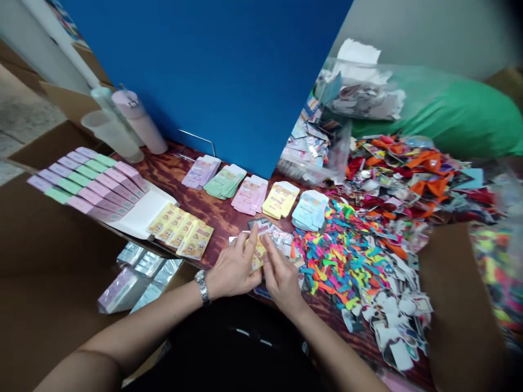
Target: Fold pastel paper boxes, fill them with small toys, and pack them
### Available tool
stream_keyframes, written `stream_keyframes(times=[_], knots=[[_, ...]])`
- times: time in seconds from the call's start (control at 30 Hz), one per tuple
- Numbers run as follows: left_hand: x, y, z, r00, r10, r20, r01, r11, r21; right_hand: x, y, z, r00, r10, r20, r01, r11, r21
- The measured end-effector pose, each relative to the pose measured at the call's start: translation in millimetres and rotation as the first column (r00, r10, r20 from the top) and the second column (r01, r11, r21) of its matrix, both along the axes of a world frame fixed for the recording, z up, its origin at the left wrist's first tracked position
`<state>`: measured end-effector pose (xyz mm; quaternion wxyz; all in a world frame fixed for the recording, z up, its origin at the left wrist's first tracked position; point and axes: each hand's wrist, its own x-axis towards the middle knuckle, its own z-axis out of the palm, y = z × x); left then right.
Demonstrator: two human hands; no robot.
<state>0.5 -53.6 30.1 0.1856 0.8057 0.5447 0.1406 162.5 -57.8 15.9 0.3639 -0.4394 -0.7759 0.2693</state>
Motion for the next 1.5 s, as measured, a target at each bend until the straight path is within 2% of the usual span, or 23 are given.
stream_keyframes(times=[0.07, 0.13, 0.23, 0.3, 0.37, 0.43, 0.5, 0.57, 0.67, 0.8, 0.87, 0.97, 1.03, 1.1, 1.23, 1.37, 1.43, 1.5], knots=[[-16, -7, 5.6, 0.998, 0.031, -0.047, -0.030, 1.000, 0.009, 0, 16, 4.4, 0.991, 0.130, 0.006, -0.130, 0.990, -0.057], [-33, -13, 10.3, 0.984, 0.077, -0.160, -0.066, 0.995, 0.076, 6, 45, 7.9, 0.981, 0.184, 0.062, -0.179, 0.980, -0.082], [-54, -17, 11.3, 0.920, 0.159, -0.358, -0.096, 0.978, 0.186, 25, 108, 9.1, 0.956, 0.001, 0.294, -0.003, 1.000, 0.007], [-63, -16, 6.9, 0.874, 0.190, -0.447, -0.087, 0.967, 0.241, 39, 150, 7.6, 0.864, -0.089, 0.495, 0.085, 0.996, 0.031], [-68, -14, -0.4, 0.856, 0.199, -0.478, -0.070, 0.959, 0.274, 47, 181, 4.6, 0.742, -0.063, 0.668, 0.083, 0.997, 0.002], [-72, -12, -8.7, 0.864, 0.210, -0.458, -0.070, 0.950, 0.304, 48, 197, -0.2, 0.643, -0.019, 0.766, 0.084, 0.995, -0.047], [-76, -11, -15.3, 0.873, 0.250, -0.419, -0.102, 0.933, 0.346, 46, 203, -5.6, 0.598, 0.002, 0.801, 0.094, 0.993, -0.073], [-79, -10, -18.2, 0.876, 0.291, -0.384, -0.137, 0.915, 0.380, 42, 203, -9.7, 0.589, -0.007, 0.808, 0.099, 0.993, -0.063], [-80, -6, -14.2, 0.895, 0.290, -0.340, -0.140, 0.904, 0.403, 38, 203, -7.8, 0.587, -0.066, 0.807, 0.112, 0.994, 0.000], [-58, 9, 2.1, 0.960, 0.195, -0.200, -0.106, 0.917, 0.384, 35, 197, 14.6, 0.606, -0.188, 0.773, 0.145, 0.982, 0.125], [-37, 21, 10.5, 0.989, 0.128, -0.068, -0.093, 0.921, 0.379, 34, 183, 31.2, 0.657, -0.256, 0.709, 0.154, 0.966, 0.206], [0, 40, 17.3, 0.992, 0.061, 0.113, -0.101, 0.914, 0.392, 33, 146, 54.3, 0.793, -0.319, 0.519, 0.137, 0.924, 0.358], [21, 51, 15.9, 0.983, 0.054, 0.178, -0.122, 0.909, 0.399, 32, 118, 64.8, 0.869, -0.287, 0.403, 0.119, 0.912, 0.393], [36, 57, 10.6, 0.979, 0.066, 0.192, -0.139, 0.908, 0.396, 31, 93, 70.9, 0.928, -0.234, 0.289, 0.121, 0.926, 0.359], [47, 55, -1.2, 0.969, 0.087, 0.231, -0.173, 0.907, 0.385, 31, 64, 73.1, 0.977, -0.175, 0.124, 0.135, 0.951, 0.279], [46, 47, -1.5, 0.931, 0.074, 0.357, -0.184, 0.940, 0.286, 32, 53, 68.1, 0.989, -0.135, 0.065, 0.109, 0.945, 0.307], [45, 44, 1.2, 0.906, 0.103, 0.410, -0.196, 0.962, 0.192, 32, 48, 63.3, 0.981, -0.189, 0.046, 0.156, 0.909, 0.386], [43, 42, 4.0, 0.884, 0.146, 0.444, -0.222, 0.967, 0.123, 33, 42, 56.7, 0.958, -0.282, 0.048, 0.225, 0.846, 0.483]])
